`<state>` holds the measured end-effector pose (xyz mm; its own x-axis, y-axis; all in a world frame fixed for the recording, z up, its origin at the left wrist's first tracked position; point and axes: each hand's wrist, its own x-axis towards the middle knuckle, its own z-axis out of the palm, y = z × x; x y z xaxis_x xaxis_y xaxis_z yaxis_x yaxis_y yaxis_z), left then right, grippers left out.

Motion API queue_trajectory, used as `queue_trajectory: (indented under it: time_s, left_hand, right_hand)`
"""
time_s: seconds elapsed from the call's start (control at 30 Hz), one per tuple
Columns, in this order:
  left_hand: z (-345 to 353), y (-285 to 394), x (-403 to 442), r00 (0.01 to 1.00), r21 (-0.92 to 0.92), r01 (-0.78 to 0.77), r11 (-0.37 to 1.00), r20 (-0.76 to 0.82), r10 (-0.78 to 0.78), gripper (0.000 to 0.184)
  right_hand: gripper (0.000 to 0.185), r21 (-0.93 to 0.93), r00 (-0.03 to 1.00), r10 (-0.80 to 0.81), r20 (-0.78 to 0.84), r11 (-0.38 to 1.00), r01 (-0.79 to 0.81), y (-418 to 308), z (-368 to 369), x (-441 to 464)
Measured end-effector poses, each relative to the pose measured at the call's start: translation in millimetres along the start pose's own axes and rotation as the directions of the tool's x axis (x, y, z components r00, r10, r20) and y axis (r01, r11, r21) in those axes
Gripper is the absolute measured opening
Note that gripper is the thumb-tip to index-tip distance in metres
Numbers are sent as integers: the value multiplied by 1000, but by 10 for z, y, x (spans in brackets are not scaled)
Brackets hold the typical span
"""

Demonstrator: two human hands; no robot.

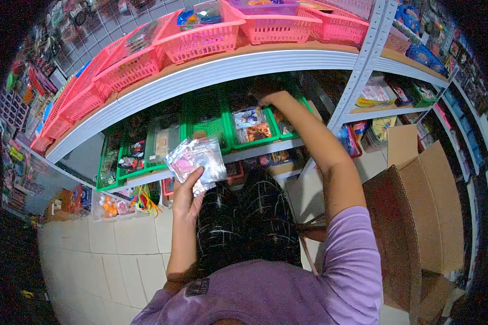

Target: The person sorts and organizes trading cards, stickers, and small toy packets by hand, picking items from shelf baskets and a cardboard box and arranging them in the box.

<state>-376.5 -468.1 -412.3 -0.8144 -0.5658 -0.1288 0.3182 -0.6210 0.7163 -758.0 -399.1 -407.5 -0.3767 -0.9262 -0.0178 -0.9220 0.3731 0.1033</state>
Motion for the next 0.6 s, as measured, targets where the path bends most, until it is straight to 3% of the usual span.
queue_trajectory:
  time_s: [0.13, 0.23, 0.33, 0.4, 0.43, 0.53, 0.6]
  left_hand:
    - [16, -4, -5, 999, 10, 8, 1000, -33, -8, 56]
    - [48, 8, 6, 998, -2, -23, 1000, -52, 23, 54]
    - [149, -14, 37, 994, -32, -88, 996, -70, 86, 53]
    - [220, -79, 60, 986, -22, -156, 988, -59, 154, 46]
    - [247, -115, 64, 984, -32, -175, 984, -29, 174, 44]
    - [228, -216, 58, 974, 40, -226, 973, 14, 225, 42]
    - [225, -233, 19, 972, 66, -237, 969, 28, 235, 41]
  right_hand:
    - [59, -47, 992, 0, -125, 999, -6, -77, -8, -77]
    - [52, 355, 905, 59, -422, 929, 105, -359, -103, -213]
    - [49, 660, 966, 139, -218, 750, 41, -1001, -794, -769]
    - [48, 834, 894, 212, -396, 490, 253, -1398, -791, -1037]
    - [45, 887, 903, 228, -364, 381, 261, -1499, -694, -1117]
    - [23, 945, 917, 281, -281, 249, 214, -1735, -442, -1291]
    - [18, 941, 881, 335, -333, 174, 290, -1762, -304, -1371]
